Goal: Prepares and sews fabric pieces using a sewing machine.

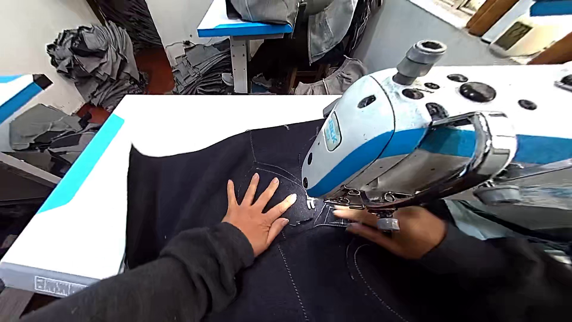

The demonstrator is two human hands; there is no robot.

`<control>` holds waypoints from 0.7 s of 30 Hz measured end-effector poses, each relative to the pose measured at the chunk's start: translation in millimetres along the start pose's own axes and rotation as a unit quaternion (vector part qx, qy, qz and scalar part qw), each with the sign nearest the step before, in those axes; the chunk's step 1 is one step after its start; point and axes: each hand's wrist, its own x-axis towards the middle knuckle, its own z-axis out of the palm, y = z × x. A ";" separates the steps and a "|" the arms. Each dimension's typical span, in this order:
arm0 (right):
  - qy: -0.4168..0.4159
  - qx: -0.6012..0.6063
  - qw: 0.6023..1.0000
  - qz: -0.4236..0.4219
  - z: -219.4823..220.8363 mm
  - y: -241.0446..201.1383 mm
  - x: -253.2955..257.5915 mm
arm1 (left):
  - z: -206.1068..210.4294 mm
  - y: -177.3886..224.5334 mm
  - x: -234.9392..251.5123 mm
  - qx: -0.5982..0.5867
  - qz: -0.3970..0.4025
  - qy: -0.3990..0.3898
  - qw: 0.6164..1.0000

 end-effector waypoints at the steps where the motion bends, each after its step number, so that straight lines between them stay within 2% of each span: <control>1: 0.003 -0.038 0.999 0.037 -10.9 -8.0 1.7 | -0.4 4.8 -1.7 0.003 -0.013 -0.002 1.000; 3: 0.023 -0.079 0.989 0.122 -24.1 -46.0 8.9 | -1.4 7.5 -2.0 0.007 -0.023 -0.010 1.000; 5: 0.041 -0.048 0.978 0.197 -12.1 -97.3 21.6 | -6.5 4.3 1.3 0.009 -0.013 -0.042 0.999; 6: 0.017 -0.017 0.974 0.225 0.9 -120.5 29.0 | -11.8 0.3 5.1 0.012 0.008 -0.061 0.998; 8: -0.012 0.015 0.968 0.251 38.4 -146.2 37.8 | -27.3 -14.2 19.5 -0.002 0.101 -0.094 0.990; 10: 0.014 -0.058 0.969 0.240 69.8 -150.9 35.9 | -39.1 -38.9 43.2 -0.035 0.245 -0.123 0.961; 12: 0.044 -0.113 0.970 0.210 81.2 -147.2 29.6 | -40.4 -63.2 69.3 -0.043 0.379 -0.139 0.914; 14: 0.051 -0.115 0.975 0.185 81.0 -140.9 22.0 | -28.2 -74.4 77.1 -0.029 0.454 -0.122 0.882; 16: 0.048 -0.095 0.982 0.155 75.6 -130.9 15.6 | -13.6 -76.5 64.5 -0.037 0.431 -0.099 0.896; 18: 0.043 -0.047 0.992 0.107 65.8 -111.4 8.8 | -6.4 -70.3 45.4 -0.033 0.371 -0.075 0.925; 21: 0.042 0.034 0.998 -0.013 45.3 -57.9 -0.9 | -3.9 -33.6 7.0 -0.003 0.219 -0.051 0.974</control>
